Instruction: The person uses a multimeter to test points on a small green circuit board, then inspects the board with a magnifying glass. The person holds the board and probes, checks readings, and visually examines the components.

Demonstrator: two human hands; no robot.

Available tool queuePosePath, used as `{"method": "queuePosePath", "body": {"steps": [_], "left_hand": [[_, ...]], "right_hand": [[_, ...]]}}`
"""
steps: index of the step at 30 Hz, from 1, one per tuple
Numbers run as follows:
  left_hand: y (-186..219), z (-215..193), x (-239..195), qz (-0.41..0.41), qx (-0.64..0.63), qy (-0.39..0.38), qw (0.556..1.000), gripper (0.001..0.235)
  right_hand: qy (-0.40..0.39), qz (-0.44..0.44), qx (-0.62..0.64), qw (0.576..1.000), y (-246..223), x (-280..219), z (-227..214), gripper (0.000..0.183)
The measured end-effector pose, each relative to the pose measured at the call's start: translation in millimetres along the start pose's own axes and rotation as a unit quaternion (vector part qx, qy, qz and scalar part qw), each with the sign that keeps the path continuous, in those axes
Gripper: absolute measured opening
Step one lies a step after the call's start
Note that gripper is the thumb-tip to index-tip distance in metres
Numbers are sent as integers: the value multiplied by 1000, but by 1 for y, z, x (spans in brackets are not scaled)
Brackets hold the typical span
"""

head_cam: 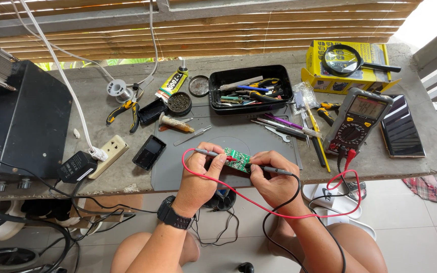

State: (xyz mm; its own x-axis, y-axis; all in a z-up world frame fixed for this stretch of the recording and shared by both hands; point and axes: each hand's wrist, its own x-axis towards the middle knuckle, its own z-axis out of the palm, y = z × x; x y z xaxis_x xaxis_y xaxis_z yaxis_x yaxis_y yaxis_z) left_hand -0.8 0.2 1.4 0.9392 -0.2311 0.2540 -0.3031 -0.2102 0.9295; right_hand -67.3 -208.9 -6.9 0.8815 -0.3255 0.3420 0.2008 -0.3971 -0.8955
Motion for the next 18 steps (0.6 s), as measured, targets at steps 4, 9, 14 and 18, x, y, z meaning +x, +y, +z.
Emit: {"method": "queuePosePath", "body": {"steps": [4,9,14,18], "left_hand": [[0,1,1,0,3,1,1000,6],[2,1,-1,31,-15,19,999,5],[16,1,-5,96,-69,83,989,6],[28,-3,-12,161,-45,111,980,7]], "right_hand": [[-1,5,5,1000,1,1,-1,11],[3,67,112,991,10,-2,0,9],[16,71,137,988,1,5,-10,7],[41,62,143,987,-6,-1,-13,6]]}}
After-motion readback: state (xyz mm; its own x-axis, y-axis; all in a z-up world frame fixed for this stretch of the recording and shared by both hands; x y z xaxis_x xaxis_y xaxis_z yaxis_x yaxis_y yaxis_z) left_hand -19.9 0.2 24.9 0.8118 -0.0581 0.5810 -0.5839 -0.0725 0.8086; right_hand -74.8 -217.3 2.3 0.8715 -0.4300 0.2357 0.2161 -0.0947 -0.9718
